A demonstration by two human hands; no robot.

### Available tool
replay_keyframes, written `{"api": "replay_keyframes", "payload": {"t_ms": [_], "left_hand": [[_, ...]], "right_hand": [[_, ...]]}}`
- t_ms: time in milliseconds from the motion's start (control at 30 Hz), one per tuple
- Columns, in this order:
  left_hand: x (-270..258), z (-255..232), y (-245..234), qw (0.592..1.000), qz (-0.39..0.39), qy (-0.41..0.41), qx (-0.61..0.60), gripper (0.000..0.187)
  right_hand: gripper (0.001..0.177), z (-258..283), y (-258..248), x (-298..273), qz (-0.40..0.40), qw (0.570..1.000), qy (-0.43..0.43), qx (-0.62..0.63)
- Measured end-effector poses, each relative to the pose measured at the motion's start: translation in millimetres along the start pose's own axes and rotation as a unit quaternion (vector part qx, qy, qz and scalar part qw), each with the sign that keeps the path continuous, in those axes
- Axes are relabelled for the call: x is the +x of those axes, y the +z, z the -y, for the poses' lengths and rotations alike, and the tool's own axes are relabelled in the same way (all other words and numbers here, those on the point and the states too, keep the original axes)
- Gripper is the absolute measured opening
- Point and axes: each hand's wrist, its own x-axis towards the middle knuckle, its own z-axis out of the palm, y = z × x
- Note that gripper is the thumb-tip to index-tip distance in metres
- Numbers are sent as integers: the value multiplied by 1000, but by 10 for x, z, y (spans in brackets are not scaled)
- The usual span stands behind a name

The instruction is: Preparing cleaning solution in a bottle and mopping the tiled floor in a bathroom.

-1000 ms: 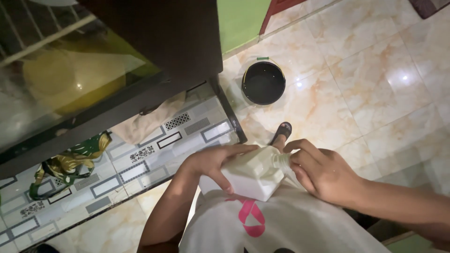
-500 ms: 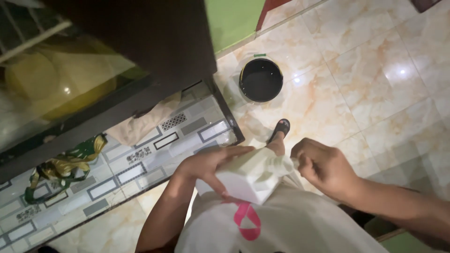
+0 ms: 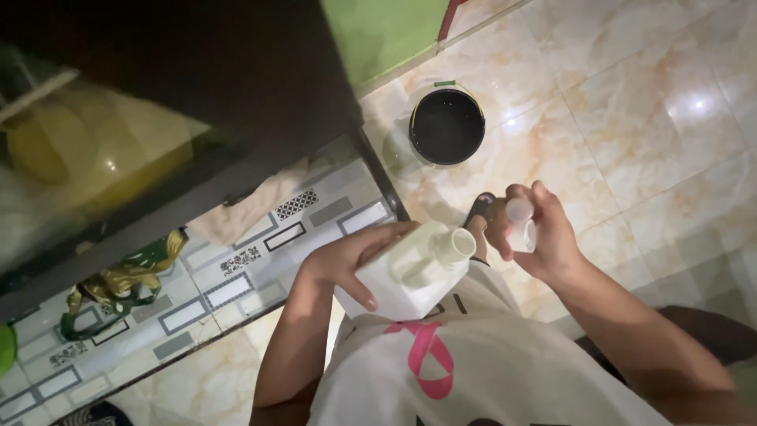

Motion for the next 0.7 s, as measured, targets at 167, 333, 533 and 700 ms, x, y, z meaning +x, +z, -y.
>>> {"api": "replay_keyframes", "payload": {"t_ms": [167, 333, 533, 700], "left_hand": [[294, 17, -116, 999, -48, -20, -8, 130], [858, 153, -288, 983, -166, -28, 77, 131], [1699, 549, -709, 918, -246, -37, 309, 127], [2257, 773, -873, 927, -304, -73, 206, 127]], "right_hand": [[26, 191, -512, 85, -23, 997, -59, 33], [7, 543, -1052, 204, -174, 979, -104, 4], [14, 824, -2302, 378, -200, 973, -102, 46], [29, 1205, -2885, 837, -94, 993, -43, 58]]}}
